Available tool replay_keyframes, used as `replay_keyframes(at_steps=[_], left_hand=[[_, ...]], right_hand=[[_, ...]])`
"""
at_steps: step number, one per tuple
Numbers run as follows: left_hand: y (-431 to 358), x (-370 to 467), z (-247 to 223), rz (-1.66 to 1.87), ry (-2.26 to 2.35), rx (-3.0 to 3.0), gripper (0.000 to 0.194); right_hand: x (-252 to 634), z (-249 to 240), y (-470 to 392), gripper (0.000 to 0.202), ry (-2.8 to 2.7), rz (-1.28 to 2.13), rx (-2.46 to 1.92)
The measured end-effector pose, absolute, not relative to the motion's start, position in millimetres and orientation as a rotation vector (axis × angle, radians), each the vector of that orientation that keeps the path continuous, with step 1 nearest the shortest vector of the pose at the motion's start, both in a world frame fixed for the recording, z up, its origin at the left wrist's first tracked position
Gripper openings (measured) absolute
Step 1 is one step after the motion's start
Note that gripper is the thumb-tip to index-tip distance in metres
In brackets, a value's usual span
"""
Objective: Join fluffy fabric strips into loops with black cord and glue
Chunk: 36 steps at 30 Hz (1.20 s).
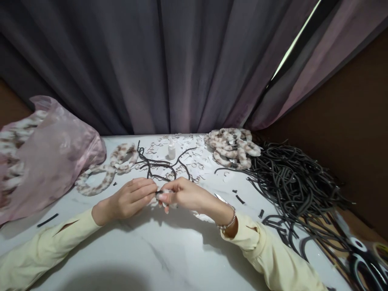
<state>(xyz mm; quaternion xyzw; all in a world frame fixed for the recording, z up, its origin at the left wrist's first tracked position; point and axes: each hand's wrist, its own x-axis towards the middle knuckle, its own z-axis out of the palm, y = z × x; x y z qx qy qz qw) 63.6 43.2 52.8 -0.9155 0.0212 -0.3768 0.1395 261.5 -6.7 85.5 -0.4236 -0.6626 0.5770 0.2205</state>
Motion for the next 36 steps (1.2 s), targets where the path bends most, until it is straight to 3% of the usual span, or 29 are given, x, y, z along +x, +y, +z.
replay_keyframes(at_steps=[4, 9, 15, 25, 31, 36], left_hand=[[39.8, 65.4, 51.7, -1.163, -0.122, -2.786, 0.023], [31.7, 68.3, 56.7, -1.315, -0.387, -2.989, 0.020], [24.0, 71.3, 67.8, -1.459, -0.887, -3.295, 0.020], [23.5, 74.5, 71.0, -1.460, -1.531, -3.539, 0.031], [20.6, 75.2, 70.1, -1.509, -1.651, -3.586, 0.029], [19.8, 76.7, 71.0, -1.542, -1.701, -3.600, 0.029]], right_hand=[[255.2, 90.1, -11.2, 0.031, -1.884, 1.365, -1.276], [250.6, 90.4, -14.7, 0.032, -2.083, 0.845, -1.220], [249.2, 85.9, -15.6, 0.017, -2.230, 0.350, -1.264], [259.2, 78.9, -13.7, 0.022, -2.446, 0.048, -1.025], [262.9, 83.6, -10.7, 0.007, -2.483, 0.116, -0.940], [259.4, 78.9, -8.9, 0.014, -2.410, 0.059, -0.904]])
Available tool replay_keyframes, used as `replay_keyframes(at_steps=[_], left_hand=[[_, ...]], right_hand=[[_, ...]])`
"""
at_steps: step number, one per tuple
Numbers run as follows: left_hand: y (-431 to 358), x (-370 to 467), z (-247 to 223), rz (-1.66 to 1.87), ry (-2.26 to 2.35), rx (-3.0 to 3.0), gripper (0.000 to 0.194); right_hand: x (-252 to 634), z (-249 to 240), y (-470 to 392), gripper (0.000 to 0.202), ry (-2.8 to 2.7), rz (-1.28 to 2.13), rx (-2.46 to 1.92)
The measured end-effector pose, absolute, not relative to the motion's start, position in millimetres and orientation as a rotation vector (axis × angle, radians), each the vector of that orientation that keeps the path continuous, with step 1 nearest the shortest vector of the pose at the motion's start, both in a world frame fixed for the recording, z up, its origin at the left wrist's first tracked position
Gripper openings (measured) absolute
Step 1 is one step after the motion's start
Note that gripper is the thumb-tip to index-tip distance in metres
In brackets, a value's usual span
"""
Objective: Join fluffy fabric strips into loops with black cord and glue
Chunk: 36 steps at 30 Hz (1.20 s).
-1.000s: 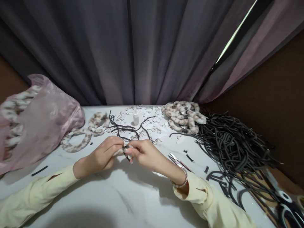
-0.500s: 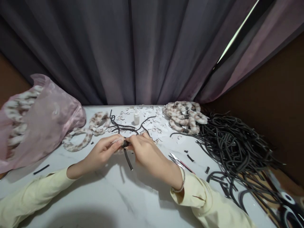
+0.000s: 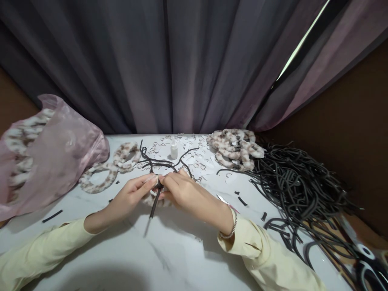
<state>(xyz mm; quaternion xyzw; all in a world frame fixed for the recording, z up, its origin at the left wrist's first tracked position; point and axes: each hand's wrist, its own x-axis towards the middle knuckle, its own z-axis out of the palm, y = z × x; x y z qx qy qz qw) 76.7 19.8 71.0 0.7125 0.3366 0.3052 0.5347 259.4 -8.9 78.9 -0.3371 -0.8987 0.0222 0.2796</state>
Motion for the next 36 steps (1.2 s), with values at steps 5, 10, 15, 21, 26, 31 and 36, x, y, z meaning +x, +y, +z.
replay_keyframes(at_steps=[5, 10, 15, 21, 26, 31, 36], left_hand=[[19.2, 75.6, 71.8, 0.736, 0.798, 1.761, 0.029], [20.7, 74.2, 74.7, 0.726, 0.752, 1.950, 0.026], [22.3, 75.0, 71.5, 0.732, 0.744, 2.204, 0.024], [21.2, 75.0, 70.4, 0.777, 0.720, 2.263, 0.024], [21.5, 75.1, 69.7, 0.820, 0.717, 2.241, 0.024], [19.3, 75.0, 69.0, 0.867, 0.711, 2.277, 0.023], [14.7, 74.8, 72.2, 0.894, 0.775, 2.314, 0.022]], right_hand=[[259.0, 77.9, -7.5, 0.015, -2.369, 0.023, -0.870], [262.6, 72.6, -4.1, 0.009, -2.312, 0.073, -0.848], [264.0, 70.0, -2.3, 0.012, -2.337, 0.138, -0.847], [257.0, 68.8, -3.7, 0.016, -2.264, 0.002, -0.841], [250.9, 66.9, -8.0, 0.024, -2.137, -0.134, -0.755], [246.0, 67.1, -18.5, 0.025, -1.982, -0.253, -0.679], [242.4, 74.6, -24.4, 0.025, -1.941, -0.038, -0.693]])
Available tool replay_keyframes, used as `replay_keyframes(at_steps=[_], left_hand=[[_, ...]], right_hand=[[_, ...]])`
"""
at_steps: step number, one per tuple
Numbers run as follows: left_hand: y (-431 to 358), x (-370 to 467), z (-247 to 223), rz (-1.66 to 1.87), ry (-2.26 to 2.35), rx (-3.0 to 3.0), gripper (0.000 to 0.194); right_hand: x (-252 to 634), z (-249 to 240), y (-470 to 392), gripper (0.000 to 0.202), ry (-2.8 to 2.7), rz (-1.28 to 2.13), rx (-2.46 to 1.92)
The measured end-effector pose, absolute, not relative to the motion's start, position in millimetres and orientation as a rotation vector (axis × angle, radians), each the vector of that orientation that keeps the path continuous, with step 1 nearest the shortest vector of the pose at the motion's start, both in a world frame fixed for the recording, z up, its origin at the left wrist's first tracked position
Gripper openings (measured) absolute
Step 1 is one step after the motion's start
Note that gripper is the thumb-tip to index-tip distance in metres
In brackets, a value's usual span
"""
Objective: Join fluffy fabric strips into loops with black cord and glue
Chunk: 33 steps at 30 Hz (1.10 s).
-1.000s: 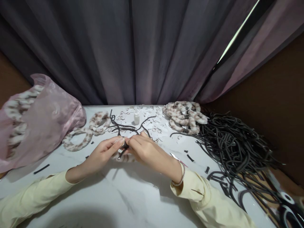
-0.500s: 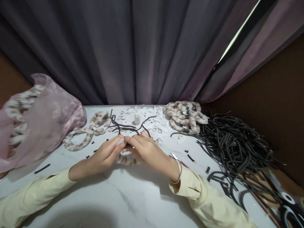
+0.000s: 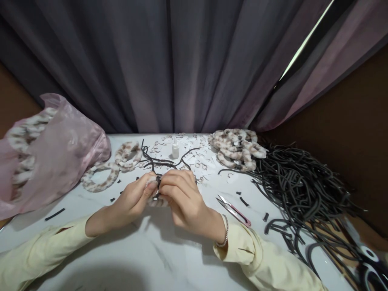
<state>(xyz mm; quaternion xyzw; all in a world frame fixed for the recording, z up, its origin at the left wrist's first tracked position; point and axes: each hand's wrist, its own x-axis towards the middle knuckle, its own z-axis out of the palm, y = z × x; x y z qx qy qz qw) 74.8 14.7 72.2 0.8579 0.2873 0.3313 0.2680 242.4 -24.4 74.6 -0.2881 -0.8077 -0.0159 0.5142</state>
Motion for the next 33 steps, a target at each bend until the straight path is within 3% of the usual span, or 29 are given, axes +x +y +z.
replay_keyframes(at_steps=[8, 20, 28, 33], left_hand=[[10.3, 75.8, 68.8, 0.838, 0.881, 2.162, 0.022], [25.4, 80.2, 56.4, 0.963, 0.977, 2.555, 0.018], [24.0, 72.7, 61.6, 0.847, 0.514, 2.808, 0.022], [23.9, 69.1, 62.2, 0.832, 0.373, 2.933, 0.021]], right_hand=[[244.7, 79.0, -24.3, 0.028, -2.016, -0.049, -0.688], [241.8, 59.1, -21.4, 0.032, -1.941, -0.078, -0.713], [241.8, 69.7, -17.8, 0.008, -1.628, 0.548, -1.060], [242.9, 77.2, -15.3, 0.017, -1.487, 1.057, -1.129]])
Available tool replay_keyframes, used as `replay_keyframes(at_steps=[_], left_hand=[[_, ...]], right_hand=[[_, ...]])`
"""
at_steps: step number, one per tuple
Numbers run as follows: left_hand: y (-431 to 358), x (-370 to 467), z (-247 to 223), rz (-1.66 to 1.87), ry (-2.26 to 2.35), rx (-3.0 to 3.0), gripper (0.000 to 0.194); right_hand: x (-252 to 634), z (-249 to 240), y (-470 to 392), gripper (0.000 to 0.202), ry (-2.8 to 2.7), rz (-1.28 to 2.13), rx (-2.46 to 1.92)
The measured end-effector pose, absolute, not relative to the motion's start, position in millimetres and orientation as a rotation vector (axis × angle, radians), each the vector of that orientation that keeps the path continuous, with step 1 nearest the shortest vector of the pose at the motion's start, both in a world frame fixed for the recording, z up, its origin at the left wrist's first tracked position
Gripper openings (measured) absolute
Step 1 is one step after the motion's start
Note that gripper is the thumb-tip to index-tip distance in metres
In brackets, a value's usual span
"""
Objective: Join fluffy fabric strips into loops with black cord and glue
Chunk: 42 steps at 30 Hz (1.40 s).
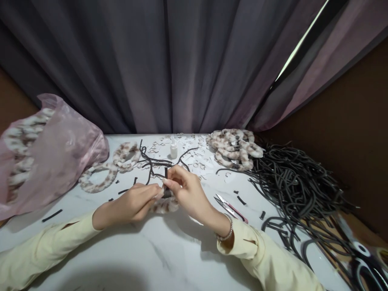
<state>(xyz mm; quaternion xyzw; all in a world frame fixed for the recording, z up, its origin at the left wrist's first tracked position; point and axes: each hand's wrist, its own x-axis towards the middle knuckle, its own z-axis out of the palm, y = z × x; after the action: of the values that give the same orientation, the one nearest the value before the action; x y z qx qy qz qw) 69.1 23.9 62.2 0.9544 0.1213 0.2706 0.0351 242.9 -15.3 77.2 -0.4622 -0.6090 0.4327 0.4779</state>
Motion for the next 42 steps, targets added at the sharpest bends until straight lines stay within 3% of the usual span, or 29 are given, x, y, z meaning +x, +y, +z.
replay_keyframes(at_steps=[5, 11, 17, 25, 32, 42], left_hand=[[20.5, 68.6, 64.4, 0.844, 0.165, 3.157, 0.023], [24.7, 65.9, 62.7, 0.944, -0.078, 3.418, 0.016], [38.9, 61.6, 43.9, 1.189, -0.170, 3.448, 0.012], [39.8, 54.7, 30.3, 1.054, 0.255, 3.222, 0.017], [41.5, 58.3, 29.7, 1.531, -0.086, 3.288, 0.023], [37.3, 63.6, 40.9, 1.668, -0.202, 3.249, 0.025]], right_hand=[[247.5, 84.1, -13.4, 0.020, -1.419, 1.467, -1.114], [250.9, 86.7, -8.0, 0.022, -1.442, 1.707, -1.196], [247.2, 92.0, -12.2, 0.015, -1.444, 1.785, -1.267], [245.5, 80.0, -15.3, 0.016, -1.316, 1.809, -1.149], [241.7, 67.7, -20.6, 0.018, -1.324, 1.743, -1.119], [232.8, 73.4, -24.6, 0.018, -1.090, 1.802, -1.212]])
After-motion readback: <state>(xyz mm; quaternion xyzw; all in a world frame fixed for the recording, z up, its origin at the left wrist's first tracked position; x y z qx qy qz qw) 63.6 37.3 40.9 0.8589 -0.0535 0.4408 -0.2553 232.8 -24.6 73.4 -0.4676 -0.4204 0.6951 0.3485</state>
